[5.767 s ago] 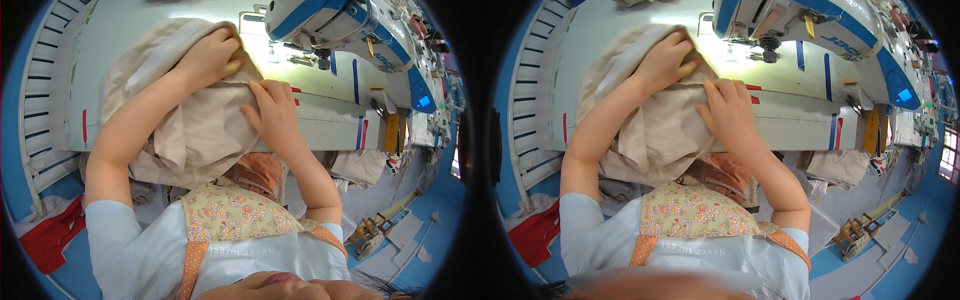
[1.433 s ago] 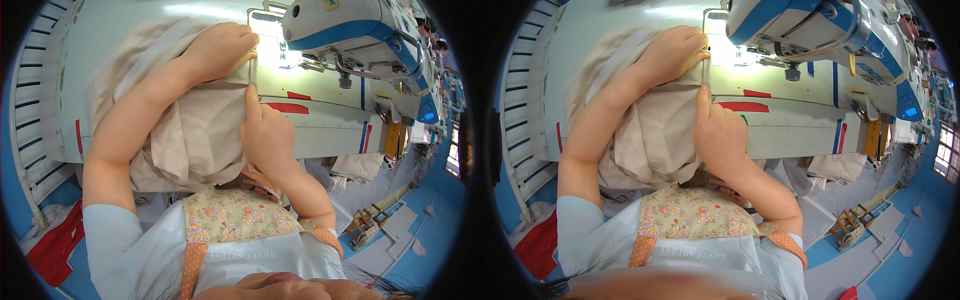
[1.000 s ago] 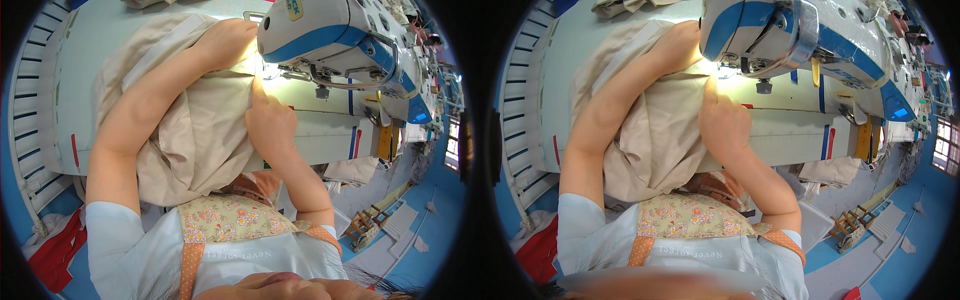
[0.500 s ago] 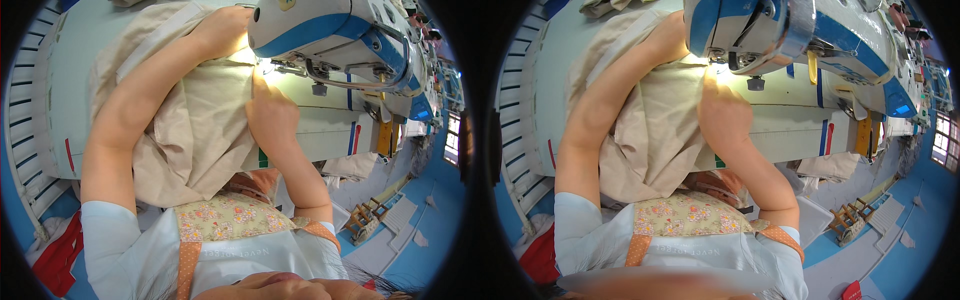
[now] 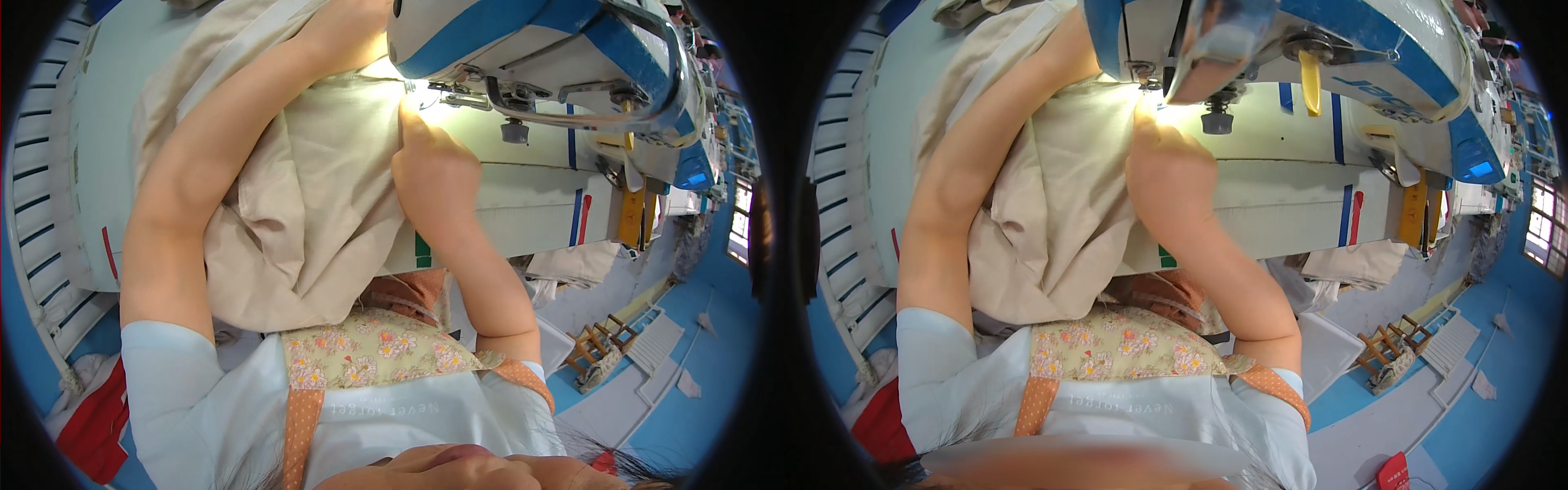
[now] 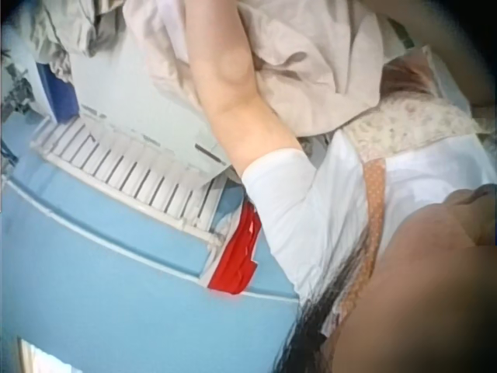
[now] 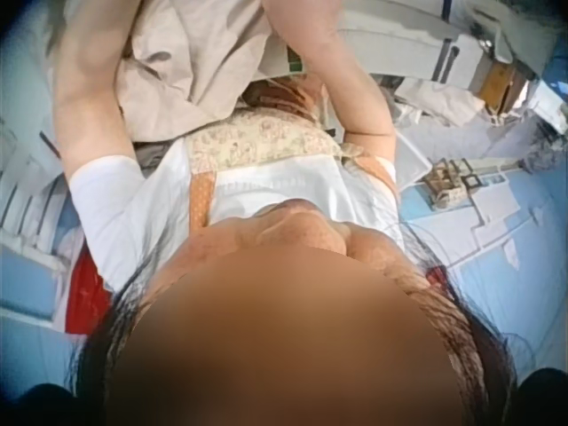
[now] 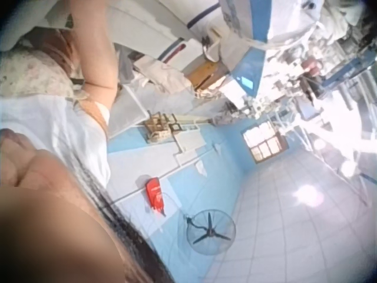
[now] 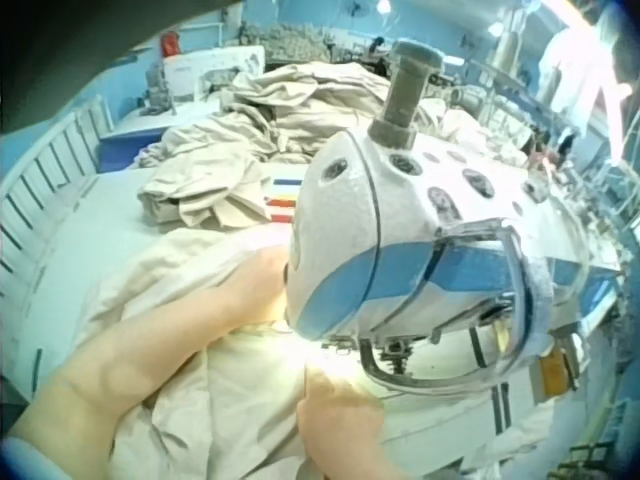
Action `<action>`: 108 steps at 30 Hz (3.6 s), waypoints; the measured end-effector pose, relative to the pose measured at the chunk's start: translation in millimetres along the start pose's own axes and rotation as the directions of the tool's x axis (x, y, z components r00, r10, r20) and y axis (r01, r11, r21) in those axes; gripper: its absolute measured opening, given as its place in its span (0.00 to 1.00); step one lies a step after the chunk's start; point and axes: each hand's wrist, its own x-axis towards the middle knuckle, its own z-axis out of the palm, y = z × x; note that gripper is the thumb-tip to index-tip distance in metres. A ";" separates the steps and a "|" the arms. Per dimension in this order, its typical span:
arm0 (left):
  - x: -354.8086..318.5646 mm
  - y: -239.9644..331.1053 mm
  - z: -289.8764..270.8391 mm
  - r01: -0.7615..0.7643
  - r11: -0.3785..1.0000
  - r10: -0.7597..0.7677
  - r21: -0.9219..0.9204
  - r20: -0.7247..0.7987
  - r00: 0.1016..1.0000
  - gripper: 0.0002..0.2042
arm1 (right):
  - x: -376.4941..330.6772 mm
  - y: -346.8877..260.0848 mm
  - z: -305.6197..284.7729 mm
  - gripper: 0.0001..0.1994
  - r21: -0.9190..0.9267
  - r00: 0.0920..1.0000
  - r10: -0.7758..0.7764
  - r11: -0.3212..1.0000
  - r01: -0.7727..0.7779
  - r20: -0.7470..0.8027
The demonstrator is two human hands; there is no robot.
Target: Using an industrial sewing machine to sew fabric panels together to manufacture a bag.
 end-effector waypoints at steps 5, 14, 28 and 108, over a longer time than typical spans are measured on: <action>-3.6 -4.6 -3.0 -0.138 0.964 0.146 0.227 -0.017 0.989 0.12 | -18.4 3.8 -22.0 0.21 0.626 0.959 0.264 0.732 -0.269 0.105; -79.7 92.6 -79.9 -0.067 0.998 0.059 0.021 0.268 0.962 0.11 | -124.5 -30.8 -59.5 0.14 0.849 0.789 0.319 -0.135 -0.511 0.525; -152.0 153.2 -81.3 0.008 0.745 -0.391 0.667 0.428 0.814 0.26 | -139.2 -80.9 -65.4 0.16 0.578 0.581 -0.096 -0.060 -0.814 0.808; -174.9 167.3 -1.7 0.030 0.927 -0.134 0.374 0.254 0.958 0.25 | -137.6 14.5 -38.8 0.14 0.421 0.867 -0.380 0.762 0.491 -0.324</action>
